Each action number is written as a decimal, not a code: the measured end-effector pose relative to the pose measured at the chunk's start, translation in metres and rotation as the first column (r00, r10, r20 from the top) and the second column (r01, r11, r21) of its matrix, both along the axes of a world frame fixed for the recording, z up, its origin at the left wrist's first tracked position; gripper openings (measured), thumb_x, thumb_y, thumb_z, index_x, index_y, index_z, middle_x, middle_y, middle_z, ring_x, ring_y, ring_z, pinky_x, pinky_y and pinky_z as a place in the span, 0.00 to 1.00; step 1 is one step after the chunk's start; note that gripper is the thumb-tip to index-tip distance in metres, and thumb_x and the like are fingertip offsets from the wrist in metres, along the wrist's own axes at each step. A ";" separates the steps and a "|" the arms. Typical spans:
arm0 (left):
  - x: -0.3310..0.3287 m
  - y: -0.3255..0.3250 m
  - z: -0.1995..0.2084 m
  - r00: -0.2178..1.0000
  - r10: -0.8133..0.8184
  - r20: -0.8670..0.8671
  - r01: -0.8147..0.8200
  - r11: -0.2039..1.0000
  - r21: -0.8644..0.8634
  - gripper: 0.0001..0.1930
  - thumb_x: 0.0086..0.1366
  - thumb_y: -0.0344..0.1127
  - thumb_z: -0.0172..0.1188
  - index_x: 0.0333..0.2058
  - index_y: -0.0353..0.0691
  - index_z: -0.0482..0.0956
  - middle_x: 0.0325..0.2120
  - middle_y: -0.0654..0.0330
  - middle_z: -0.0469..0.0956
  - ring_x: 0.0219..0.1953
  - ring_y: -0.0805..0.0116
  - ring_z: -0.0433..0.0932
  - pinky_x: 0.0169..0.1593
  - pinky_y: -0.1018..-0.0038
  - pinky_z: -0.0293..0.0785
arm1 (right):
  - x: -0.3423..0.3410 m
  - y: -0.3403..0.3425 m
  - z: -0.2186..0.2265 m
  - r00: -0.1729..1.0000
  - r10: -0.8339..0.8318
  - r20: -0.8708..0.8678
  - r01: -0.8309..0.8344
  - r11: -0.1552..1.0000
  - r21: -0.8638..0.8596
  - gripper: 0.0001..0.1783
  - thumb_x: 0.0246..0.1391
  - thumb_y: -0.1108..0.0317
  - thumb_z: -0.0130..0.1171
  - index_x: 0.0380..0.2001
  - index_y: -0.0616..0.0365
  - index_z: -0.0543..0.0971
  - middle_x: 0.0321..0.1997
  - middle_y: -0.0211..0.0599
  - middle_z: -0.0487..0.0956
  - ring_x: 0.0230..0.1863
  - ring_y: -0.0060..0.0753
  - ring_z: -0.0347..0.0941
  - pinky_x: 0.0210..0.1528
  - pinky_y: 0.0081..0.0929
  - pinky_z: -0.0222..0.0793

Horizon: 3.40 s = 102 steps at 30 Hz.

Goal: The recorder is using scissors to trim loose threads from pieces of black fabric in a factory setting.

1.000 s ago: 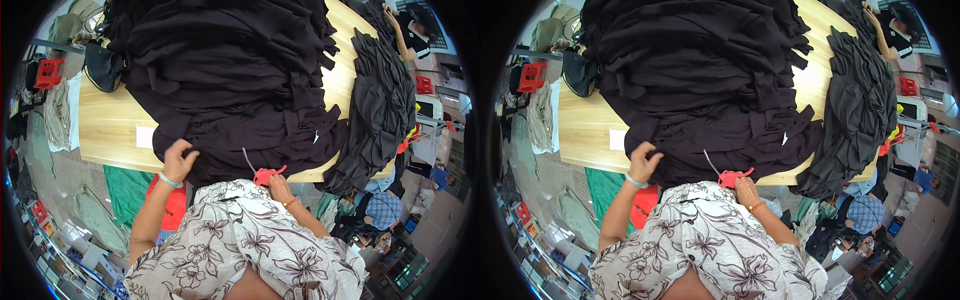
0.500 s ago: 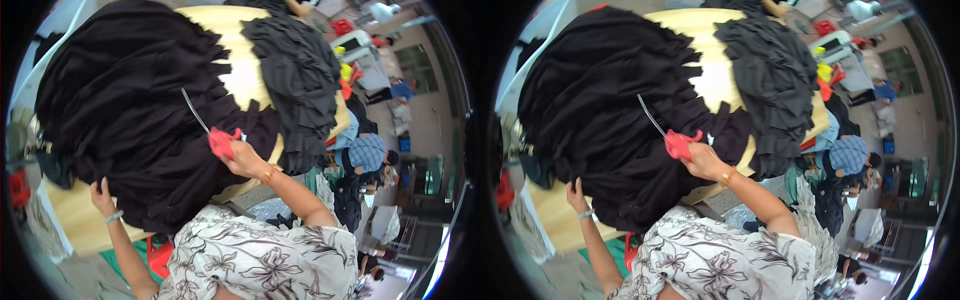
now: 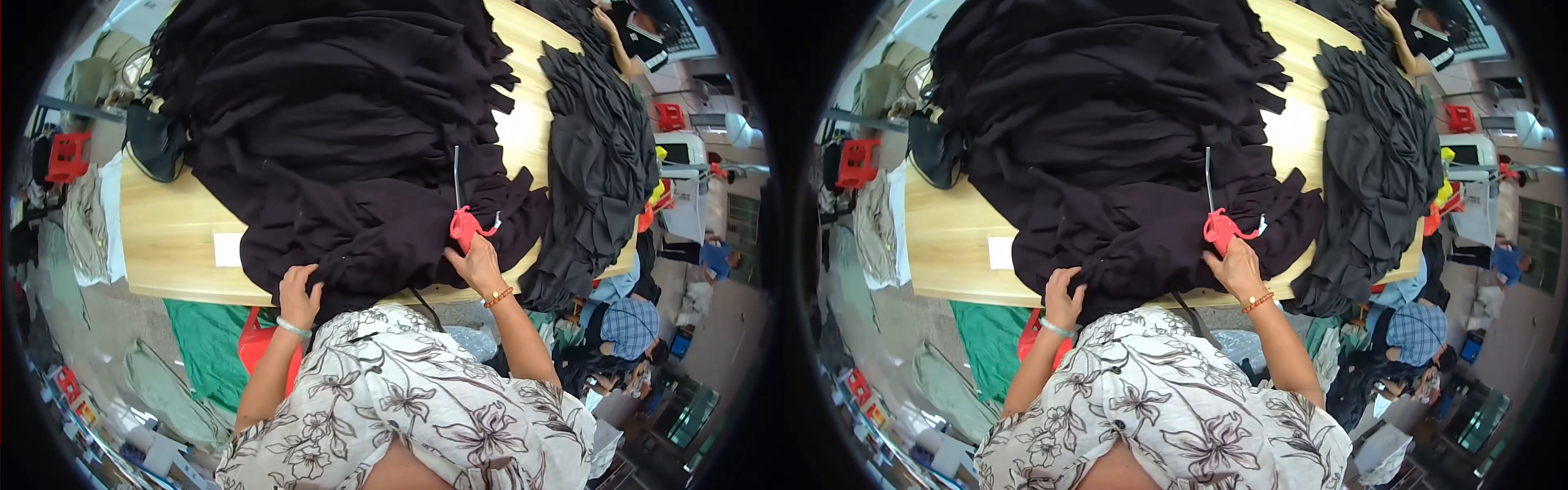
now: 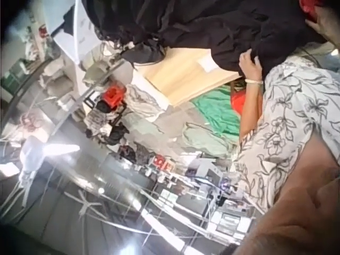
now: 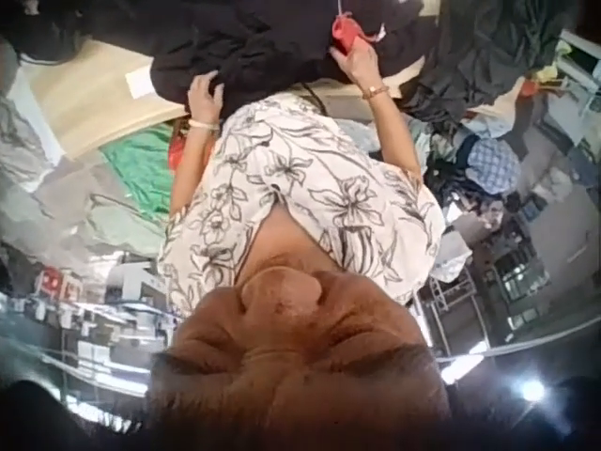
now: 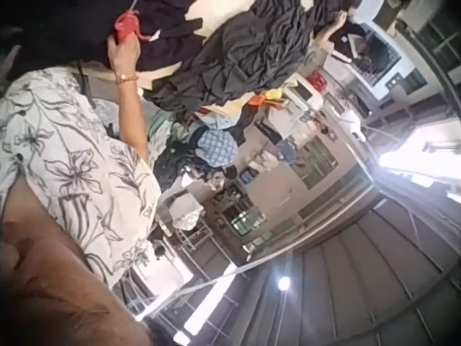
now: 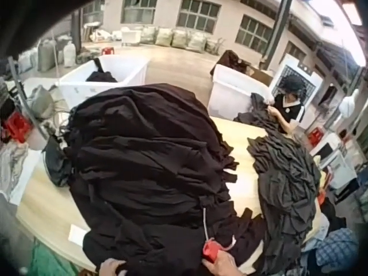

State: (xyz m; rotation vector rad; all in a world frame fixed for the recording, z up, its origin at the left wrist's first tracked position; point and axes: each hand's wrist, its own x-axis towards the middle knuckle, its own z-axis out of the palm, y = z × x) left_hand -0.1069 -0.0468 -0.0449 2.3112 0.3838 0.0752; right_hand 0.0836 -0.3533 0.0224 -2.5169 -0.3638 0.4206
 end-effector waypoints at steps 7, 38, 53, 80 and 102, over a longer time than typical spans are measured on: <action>0.025 0.048 0.060 0.930 0.288 0.231 -0.224 0.938 -0.266 0.10 0.50 0.17 0.56 0.33 0.34 0.76 0.31 0.53 0.74 0.36 0.60 0.75 0.41 0.72 0.70 | 0.021 -0.012 0.021 0.989 0.073 0.125 -0.079 0.996 0.041 0.06 0.49 0.74 0.60 0.33 0.59 0.76 0.29 0.51 0.76 0.34 0.58 0.75 0.37 0.43 0.71; 0.007 0.011 0.018 0.945 0.051 -0.323 -0.288 0.599 -0.747 0.04 0.54 0.25 0.67 0.28 0.32 0.81 0.25 0.69 0.76 0.27 0.82 0.70 0.32 0.82 0.66 | -0.033 0.009 0.078 0.780 0.598 -0.183 -0.612 0.791 -0.022 0.16 0.45 0.75 0.61 0.41 0.58 0.76 0.33 0.44 0.78 0.39 0.47 0.73 0.42 0.38 0.70; 0.021 0.008 0.041 0.998 0.031 0.057 0.003 0.855 -0.519 0.05 0.52 0.22 0.63 0.30 0.29 0.78 0.26 0.57 0.75 0.29 0.68 0.74 0.35 0.76 0.69 | -0.033 0.042 0.088 0.652 0.668 -0.359 -0.739 0.665 -0.105 0.14 0.48 0.66 0.61 0.38 0.58 0.75 0.24 0.47 0.79 0.29 0.51 0.78 0.33 0.42 0.72; 0.025 0.011 0.067 0.986 0.162 -0.035 -0.134 0.652 -0.747 0.05 0.54 0.22 0.66 0.28 0.28 0.79 0.25 0.64 0.76 0.29 0.78 0.71 0.35 0.80 0.67 | -0.003 0.083 0.067 0.809 0.579 -0.104 -0.542 0.802 0.252 0.20 0.51 0.68 0.64 0.49 0.54 0.77 0.43 0.38 0.79 0.43 0.46 0.76 0.46 0.35 0.73; -0.009 0.018 0.047 0.903 -0.295 -0.313 0.227 0.945 -0.237 0.19 0.50 0.43 0.72 0.33 0.32 0.82 0.33 0.51 0.79 0.37 0.50 0.78 0.41 0.63 0.75 | -0.011 0.025 0.026 0.892 0.452 -0.015 -0.452 0.892 0.002 0.28 0.46 0.80 0.60 0.54 0.56 0.72 0.48 0.41 0.76 0.47 0.49 0.73 0.49 0.37 0.71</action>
